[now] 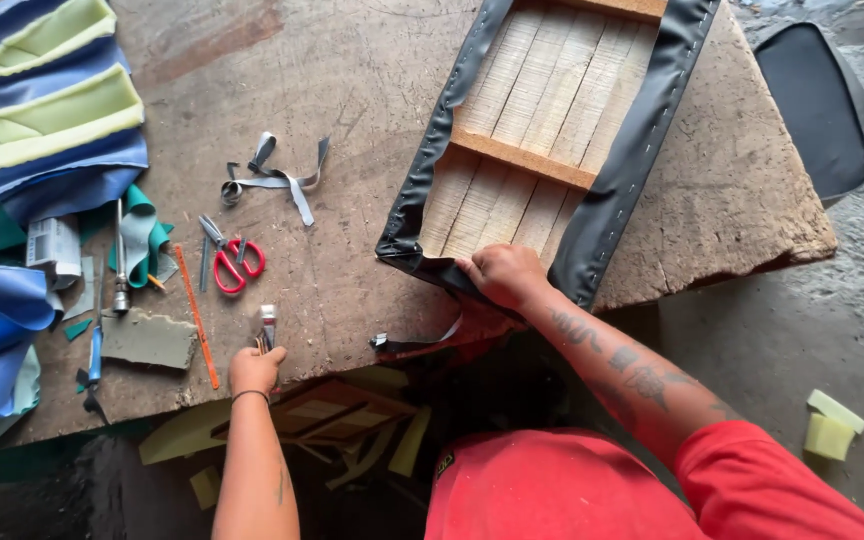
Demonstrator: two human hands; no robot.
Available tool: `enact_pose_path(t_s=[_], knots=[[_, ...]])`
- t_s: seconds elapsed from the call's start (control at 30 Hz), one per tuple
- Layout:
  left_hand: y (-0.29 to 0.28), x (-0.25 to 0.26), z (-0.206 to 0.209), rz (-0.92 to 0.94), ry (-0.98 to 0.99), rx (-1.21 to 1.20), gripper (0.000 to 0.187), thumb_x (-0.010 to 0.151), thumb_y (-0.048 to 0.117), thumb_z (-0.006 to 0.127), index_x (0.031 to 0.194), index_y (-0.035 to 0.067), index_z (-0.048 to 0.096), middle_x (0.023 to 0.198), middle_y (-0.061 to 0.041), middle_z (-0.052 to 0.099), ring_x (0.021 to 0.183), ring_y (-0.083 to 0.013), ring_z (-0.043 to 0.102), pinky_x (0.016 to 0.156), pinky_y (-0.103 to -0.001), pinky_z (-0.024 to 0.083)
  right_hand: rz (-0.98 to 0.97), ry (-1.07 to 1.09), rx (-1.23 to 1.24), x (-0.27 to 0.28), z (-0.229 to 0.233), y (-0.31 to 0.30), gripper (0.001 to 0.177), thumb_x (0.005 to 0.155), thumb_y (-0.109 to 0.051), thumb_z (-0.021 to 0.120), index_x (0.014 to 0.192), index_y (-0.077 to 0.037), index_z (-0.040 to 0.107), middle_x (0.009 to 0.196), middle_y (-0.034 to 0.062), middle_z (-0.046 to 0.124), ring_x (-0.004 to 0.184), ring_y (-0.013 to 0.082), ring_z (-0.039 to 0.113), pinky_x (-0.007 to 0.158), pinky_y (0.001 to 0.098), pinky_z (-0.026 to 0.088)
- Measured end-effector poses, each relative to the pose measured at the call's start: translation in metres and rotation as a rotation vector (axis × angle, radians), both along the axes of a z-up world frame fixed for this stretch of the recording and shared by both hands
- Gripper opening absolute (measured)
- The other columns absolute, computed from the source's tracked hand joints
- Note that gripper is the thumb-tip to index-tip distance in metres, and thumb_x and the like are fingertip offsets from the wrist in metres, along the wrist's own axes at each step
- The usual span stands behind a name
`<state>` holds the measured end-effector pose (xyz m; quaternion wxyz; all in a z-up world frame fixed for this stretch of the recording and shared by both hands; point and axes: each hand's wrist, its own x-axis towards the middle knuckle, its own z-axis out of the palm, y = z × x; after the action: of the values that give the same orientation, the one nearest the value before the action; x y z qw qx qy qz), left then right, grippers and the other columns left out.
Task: Stretching and stapling black vinyl fabric onto a wooden frame to create a seat or cushion, followed by trimming excess material.
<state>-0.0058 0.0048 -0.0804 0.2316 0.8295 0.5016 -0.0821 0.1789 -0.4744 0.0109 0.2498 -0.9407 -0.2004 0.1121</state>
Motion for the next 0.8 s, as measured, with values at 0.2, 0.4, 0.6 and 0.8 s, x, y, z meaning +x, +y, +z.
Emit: enact_pose_path(t_s=[0.2,0.4,0.6,0.8], knots=[[-0.188,0.022,0.123,0.333,-0.618,-0.751,0.023,0.084,0.018,0.071,0.073,0.002,0.059,0.055,-0.013,0.056,0.045,-0.0243,0.067,0.035,-0.039,0.050,0.000,0.010,0.062,0.001,-0.006,-0.001,0.054,0.098,-0.058,0.046,0.071,-0.016,0.067,0.073,0.0115,0.067,0.081,0.0377,0.071,0.072,0.0510,0.058],[-0.282,0.052,0.182,-0.311,-0.157,-0.624,0.041,0.086,0.022,0.072,0.123,0.007,0.064,0.101,-0.020,0.070,0.103,-0.0338,0.069,0.089,-0.050,0.055,-0.011,-0.004,0.094,0.008,-0.008,-0.001,0.051,0.096,-0.055,0.049,0.070,-0.016,0.069,0.069,0.0096,0.067,0.076,0.0358,0.071,0.068,0.0484,0.058],[-0.298,0.077,0.185,-0.522,0.052,-0.437,0.026,0.078,0.025,0.061,0.103,0.020,0.070,0.066,-0.001,0.069,0.084,-0.0230,0.071,0.081,-0.038,0.054,0.014,-0.012,0.111,0.003,-0.013,-0.002,0.050,0.096,-0.054,0.047,0.073,-0.015,0.069,0.072,0.0118,0.067,0.078,0.0383,0.071,0.068,0.0509,0.058],[-0.305,0.089,0.192,-0.569,0.055,-0.395,0.030,0.083,0.030,0.067,0.110,0.018,0.069,0.085,-0.009,0.069,0.093,-0.0268,0.066,0.085,-0.040,0.052,0.000,-0.016,0.124,0.005,-0.020,0.002,0.048,0.095,-0.052,0.048,0.073,-0.016,0.070,0.072,0.0108,0.068,0.078,0.0372,0.073,0.068,0.0501,0.059]])
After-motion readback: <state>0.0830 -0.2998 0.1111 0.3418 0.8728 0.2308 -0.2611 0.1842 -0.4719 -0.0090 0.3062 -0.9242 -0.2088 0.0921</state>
